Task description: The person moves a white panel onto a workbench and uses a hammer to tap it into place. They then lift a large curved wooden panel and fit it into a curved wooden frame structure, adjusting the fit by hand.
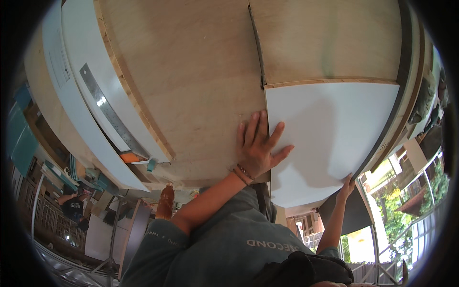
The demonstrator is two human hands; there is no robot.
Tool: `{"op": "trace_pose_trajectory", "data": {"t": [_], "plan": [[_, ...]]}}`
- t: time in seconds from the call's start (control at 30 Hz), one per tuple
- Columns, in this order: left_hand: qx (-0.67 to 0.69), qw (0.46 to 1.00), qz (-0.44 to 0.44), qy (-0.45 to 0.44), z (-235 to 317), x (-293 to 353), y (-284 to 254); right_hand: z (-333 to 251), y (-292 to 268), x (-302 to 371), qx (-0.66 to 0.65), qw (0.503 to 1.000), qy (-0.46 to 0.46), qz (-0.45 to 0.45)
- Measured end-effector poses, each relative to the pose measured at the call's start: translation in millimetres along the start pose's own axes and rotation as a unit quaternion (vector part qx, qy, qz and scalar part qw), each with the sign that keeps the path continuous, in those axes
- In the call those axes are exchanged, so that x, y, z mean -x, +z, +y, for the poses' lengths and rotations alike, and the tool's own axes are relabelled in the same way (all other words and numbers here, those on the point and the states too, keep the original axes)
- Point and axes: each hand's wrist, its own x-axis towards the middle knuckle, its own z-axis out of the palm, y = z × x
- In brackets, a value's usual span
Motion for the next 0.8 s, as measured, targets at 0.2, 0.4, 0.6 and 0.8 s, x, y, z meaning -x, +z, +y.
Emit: {"op": "trace_pose_trajectory", "data": {"t": [0.2,0.4,0.6,0.8], "plan": [[-0.014,1.0,-0.003,0.001,0,3,2,-17,11,10,-0.009,1.0,-0.011,0.028],[-0.021,1.0,-0.001,-0.001,1,1,1,-3,0,-1,0.048,0.998,-0.01,0.028],[0.005,1.0,-0.016,0.006,3,2,1,22,-1,-2,0.001,0.997,-0.025,0.067],[-0.022,0.999,0.013,0.028,3,3,-4,-12,26,12,0.068,0.989,-0.014,0.133]]}}
